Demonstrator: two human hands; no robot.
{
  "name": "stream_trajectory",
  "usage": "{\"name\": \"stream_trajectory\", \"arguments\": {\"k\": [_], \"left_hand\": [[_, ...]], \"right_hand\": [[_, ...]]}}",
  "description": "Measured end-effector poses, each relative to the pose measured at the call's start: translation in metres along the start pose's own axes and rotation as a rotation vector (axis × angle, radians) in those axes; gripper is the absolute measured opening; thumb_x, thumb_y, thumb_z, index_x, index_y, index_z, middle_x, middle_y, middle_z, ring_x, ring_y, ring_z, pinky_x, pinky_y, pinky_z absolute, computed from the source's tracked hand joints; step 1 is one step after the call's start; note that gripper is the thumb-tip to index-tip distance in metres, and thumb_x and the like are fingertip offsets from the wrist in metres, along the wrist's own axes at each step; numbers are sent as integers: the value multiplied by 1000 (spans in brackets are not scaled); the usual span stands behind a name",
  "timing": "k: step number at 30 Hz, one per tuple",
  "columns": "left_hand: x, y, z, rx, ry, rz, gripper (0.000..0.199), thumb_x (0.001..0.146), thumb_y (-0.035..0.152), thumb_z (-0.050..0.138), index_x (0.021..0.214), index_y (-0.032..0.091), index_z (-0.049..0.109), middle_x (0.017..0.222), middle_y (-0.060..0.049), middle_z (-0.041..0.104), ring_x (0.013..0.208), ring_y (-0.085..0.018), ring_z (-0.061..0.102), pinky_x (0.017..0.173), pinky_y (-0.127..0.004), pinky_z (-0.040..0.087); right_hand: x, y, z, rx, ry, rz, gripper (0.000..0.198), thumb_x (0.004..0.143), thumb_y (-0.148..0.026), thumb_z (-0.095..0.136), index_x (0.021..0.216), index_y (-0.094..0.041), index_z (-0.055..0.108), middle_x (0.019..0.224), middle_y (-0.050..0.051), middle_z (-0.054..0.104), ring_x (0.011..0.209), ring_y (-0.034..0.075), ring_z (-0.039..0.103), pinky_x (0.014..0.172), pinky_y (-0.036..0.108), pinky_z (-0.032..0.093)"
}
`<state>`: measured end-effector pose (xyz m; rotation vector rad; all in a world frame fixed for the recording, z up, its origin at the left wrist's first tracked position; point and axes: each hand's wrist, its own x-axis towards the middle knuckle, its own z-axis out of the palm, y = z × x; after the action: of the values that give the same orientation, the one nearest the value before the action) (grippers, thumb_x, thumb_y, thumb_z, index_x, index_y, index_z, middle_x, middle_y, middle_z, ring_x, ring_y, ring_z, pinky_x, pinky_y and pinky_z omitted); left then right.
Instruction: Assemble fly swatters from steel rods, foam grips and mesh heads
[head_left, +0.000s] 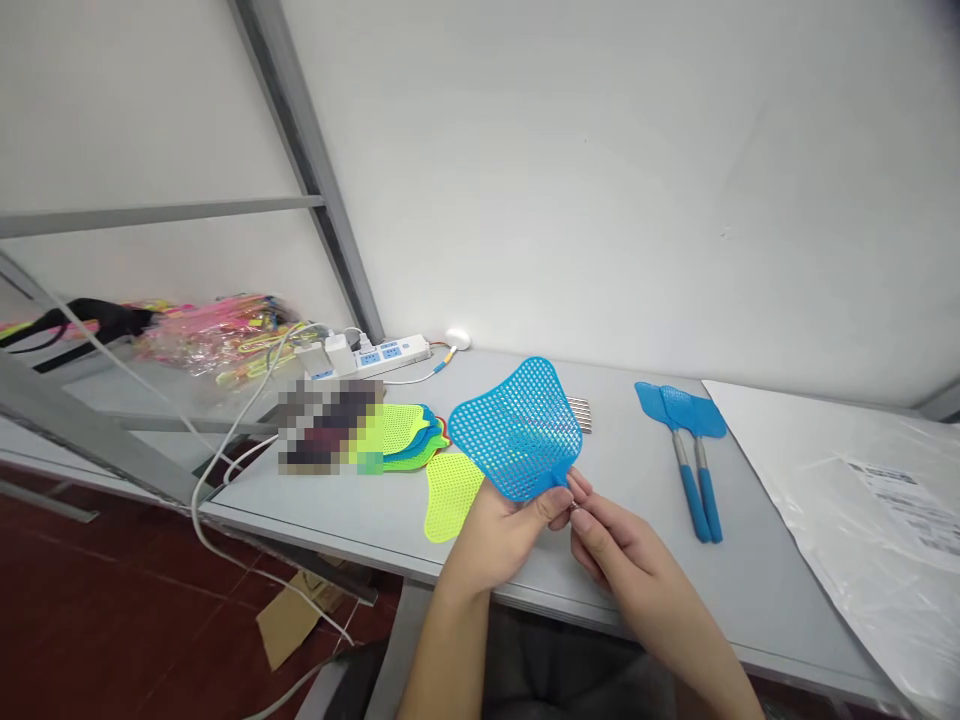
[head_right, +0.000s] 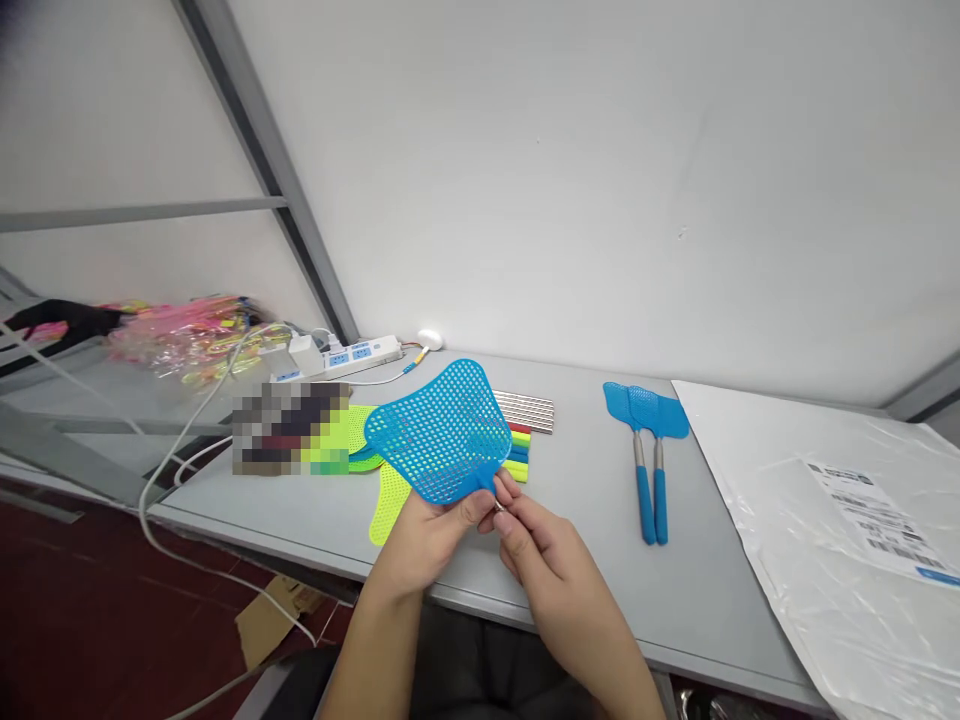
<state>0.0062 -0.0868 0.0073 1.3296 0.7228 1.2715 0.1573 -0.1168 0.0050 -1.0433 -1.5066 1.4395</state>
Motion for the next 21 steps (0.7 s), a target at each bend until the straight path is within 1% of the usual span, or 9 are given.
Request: {"name": "stream_trajectory", "arguments": {"k": [2,4,7,9,11,14,15,18,21], "left_hand": [[-1,0,4,-30,61,38,20,87,34,63,88,17,73,91,-9,70,69,-17,60,72,-31,50],[-3,1,10,-44,97,86,20,88,34,62,87,17,73,92,-10,70,78,-20,63,78,-33,50],[-6,3,16,-55,116,129,20,88,33,62,84,17,72,91,-10,70,88,-24,64,84,-35,49],[-7,5,16,-57,144,115,20,87,34,64,82,16,72,89,-10,70,88,-24,65,84,-35,50],[-7,8,9,-118,259,114,23,87,37,63,80,16,70,86,-9,68,85,-22,64,82,-33,50],[-5,12,-12,-269,499,189,25,86,39,64,77,16,68,85,-6,63,80,-16,60,74,-27,50],[-5,14,-20,-292,553,218,25,85,39,67,77,16,68,85,-5,62,80,-15,59,72,-26,50],[-8,20,-34,-269,655,287,25,80,40,72,78,15,68,86,-5,61,81,-15,58,71,-26,50],[-12,24,-32,-225,711,352,24,81,39,71,78,15,68,86,-5,61,86,-17,59,78,-28,50]], "right_hand": [[0,-1,3,73,3,14,31,96,-47,46,82,-20,50,62,-6,26,55,9,24,49,22,24],[0,-2,5,164,-34,47,33,96,-48,45,79,-20,48,59,-7,26,52,8,22,46,21,20],[2,-1,3,309,-182,95,38,97,-51,41,74,-21,44,54,-8,26,46,7,20,42,21,20],[1,-1,-1,313,-258,109,40,97,-52,38,72,-21,42,52,-9,27,44,8,21,40,21,22],[-2,-2,-4,167,-249,118,40,97,-51,37,71,-21,40,54,-8,31,47,8,26,44,21,25],[-9,-7,-6,-242,-129,106,38,97,-49,40,71,-21,42,63,-5,41,59,11,38,54,22,32],[-12,-9,-6,-363,-99,97,36,97,-49,40,73,-22,45,65,-4,45,62,12,42,56,23,33],[-20,-13,-8,-582,-75,51,32,98,-48,38,79,-24,50,70,-3,55,65,14,51,59,25,36],[-25,-14,-12,-685,-57,-22,30,98,-46,38,80,-26,52,72,-3,61,66,14,57,61,25,40]]}}
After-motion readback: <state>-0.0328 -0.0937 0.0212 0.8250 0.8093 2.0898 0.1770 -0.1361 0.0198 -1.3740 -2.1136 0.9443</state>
